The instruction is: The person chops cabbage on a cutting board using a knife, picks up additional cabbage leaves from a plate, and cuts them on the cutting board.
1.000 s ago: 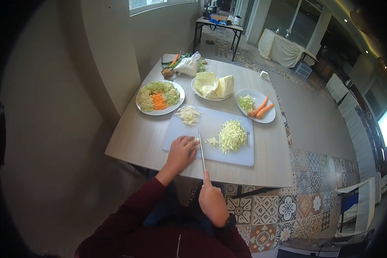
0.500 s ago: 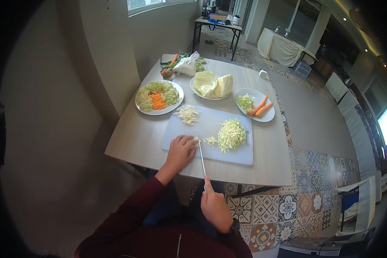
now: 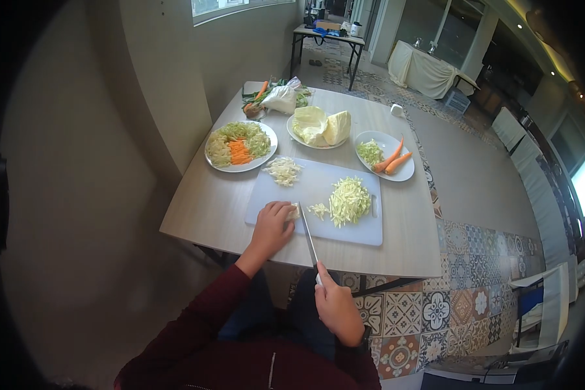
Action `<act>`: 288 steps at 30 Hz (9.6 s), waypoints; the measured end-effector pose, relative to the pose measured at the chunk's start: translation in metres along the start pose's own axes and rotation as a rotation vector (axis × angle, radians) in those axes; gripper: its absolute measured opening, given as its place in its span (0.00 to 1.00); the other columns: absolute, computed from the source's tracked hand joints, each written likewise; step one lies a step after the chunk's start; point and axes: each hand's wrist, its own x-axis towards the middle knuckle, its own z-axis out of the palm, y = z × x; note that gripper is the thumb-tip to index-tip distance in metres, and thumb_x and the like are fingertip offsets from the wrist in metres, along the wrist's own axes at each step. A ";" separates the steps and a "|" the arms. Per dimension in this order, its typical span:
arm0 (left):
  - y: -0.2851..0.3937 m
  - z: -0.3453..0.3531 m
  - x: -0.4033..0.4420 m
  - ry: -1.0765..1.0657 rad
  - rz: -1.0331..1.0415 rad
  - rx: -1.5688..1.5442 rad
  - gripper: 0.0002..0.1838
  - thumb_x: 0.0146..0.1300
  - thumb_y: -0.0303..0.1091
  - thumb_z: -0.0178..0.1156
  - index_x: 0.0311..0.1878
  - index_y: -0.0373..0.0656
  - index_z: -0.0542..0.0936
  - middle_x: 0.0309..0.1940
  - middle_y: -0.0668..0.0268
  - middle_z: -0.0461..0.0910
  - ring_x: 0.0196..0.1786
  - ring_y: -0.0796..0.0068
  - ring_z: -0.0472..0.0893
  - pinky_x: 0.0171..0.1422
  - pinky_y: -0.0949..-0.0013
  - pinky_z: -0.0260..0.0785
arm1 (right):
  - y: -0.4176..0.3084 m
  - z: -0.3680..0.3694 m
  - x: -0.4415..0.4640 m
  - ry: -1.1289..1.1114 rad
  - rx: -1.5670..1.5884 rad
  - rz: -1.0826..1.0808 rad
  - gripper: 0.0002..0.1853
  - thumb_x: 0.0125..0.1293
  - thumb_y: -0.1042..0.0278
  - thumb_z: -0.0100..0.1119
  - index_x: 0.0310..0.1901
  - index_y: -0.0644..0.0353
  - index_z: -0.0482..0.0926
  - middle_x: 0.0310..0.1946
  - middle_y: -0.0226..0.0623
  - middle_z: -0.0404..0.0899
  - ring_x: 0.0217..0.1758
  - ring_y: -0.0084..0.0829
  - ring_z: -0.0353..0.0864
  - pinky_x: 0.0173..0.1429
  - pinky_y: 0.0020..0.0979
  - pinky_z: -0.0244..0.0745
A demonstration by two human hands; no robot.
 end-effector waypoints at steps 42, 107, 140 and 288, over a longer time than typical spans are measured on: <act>0.001 -0.005 0.000 -0.112 0.071 0.028 0.19 0.58 0.33 0.63 0.54 0.46 0.82 0.55 0.63 0.79 0.56 0.61 0.75 0.64 0.56 0.62 | 0.069 -0.026 0.041 0.270 -0.631 -0.362 0.10 0.67 0.67 0.56 0.40 0.65 0.69 0.33 0.53 0.77 0.32 0.56 0.81 0.34 0.50 0.77; 0.004 -0.002 0.001 -0.097 0.092 0.081 0.16 0.59 0.33 0.64 0.52 0.45 0.82 0.55 0.63 0.80 0.56 0.58 0.76 0.63 0.57 0.64 | 0.032 0.008 0.052 0.216 -0.747 -0.237 0.03 0.67 0.76 0.50 0.37 0.64 0.66 0.20 0.48 0.82 0.26 0.45 0.87 0.26 0.40 0.81; -0.001 0.003 0.000 -0.032 0.026 0.051 0.13 0.60 0.30 0.64 0.49 0.45 0.85 0.53 0.61 0.82 0.56 0.58 0.77 0.62 0.56 0.66 | 0.041 -0.011 0.026 0.141 -0.579 -0.199 0.05 0.67 0.76 0.47 0.38 0.68 0.65 0.24 0.58 0.81 0.29 0.56 0.85 0.33 0.49 0.80; 0.008 -0.006 0.002 -0.075 0.071 -0.008 0.14 0.56 0.30 0.64 0.47 0.43 0.84 0.47 0.62 0.82 0.51 0.58 0.78 0.57 0.57 0.68 | 0.036 0.004 0.046 0.123 -0.622 -0.237 0.04 0.67 0.77 0.46 0.40 0.68 0.63 0.20 0.56 0.79 0.25 0.55 0.84 0.28 0.49 0.78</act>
